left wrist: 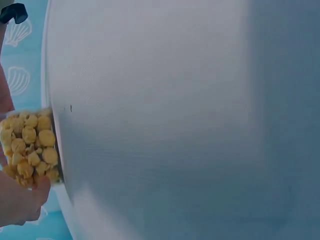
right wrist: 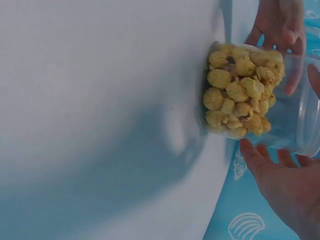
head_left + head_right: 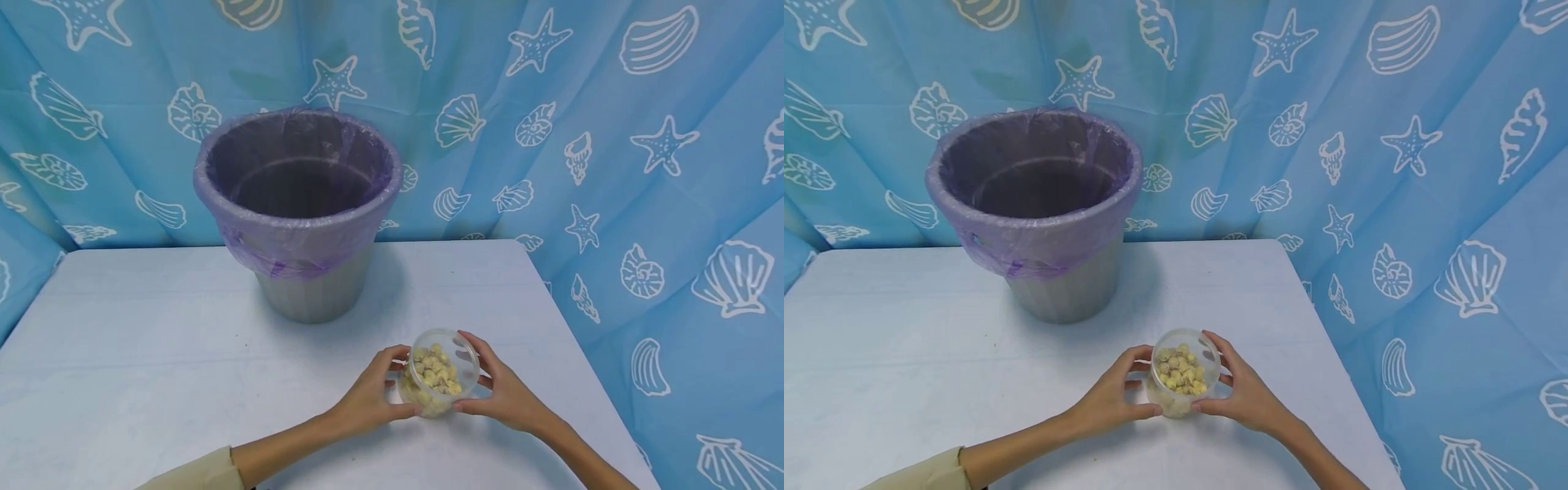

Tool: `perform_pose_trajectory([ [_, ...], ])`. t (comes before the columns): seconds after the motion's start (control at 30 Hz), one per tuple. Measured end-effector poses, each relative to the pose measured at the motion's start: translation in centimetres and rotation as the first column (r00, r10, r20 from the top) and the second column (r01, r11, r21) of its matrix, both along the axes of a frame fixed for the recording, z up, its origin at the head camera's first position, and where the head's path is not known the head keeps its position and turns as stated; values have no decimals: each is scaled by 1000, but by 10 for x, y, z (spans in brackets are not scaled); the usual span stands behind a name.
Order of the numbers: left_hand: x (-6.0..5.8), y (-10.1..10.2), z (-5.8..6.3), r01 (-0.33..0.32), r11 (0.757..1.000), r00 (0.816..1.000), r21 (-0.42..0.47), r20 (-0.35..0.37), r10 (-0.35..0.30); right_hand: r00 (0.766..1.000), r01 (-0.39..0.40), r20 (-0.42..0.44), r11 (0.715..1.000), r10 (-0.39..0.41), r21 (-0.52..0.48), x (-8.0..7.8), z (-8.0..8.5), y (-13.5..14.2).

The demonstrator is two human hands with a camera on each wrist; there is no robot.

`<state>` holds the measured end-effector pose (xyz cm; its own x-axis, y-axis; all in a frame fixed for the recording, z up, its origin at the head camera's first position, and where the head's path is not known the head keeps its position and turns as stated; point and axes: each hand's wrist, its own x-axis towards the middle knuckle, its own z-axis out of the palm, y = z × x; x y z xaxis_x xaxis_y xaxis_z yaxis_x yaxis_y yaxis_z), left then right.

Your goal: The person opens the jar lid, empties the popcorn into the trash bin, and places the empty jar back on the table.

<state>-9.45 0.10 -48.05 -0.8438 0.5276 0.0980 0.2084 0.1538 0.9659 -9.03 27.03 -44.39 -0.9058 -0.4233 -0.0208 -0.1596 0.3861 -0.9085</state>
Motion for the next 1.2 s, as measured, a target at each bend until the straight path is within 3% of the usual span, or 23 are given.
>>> perform_pose_trajectory([
  [0.23, -6, 8, -2, -13, 1000, 1000, 8, 22, 13, 999, 11, 47, 999, -9, -42, -1, -9, -4],
  [0.77, -18, 14, -2, 63, 997, 998, -54, -3, -63, 996, -39, 80, 997, 44, -68, -8, -22, -7],
  [1.2, -17, 13, 1, 64, 996, 998, -65, -8, -65, 995, -19, 94, 999, 22, -34, -4, -15, -8],
])
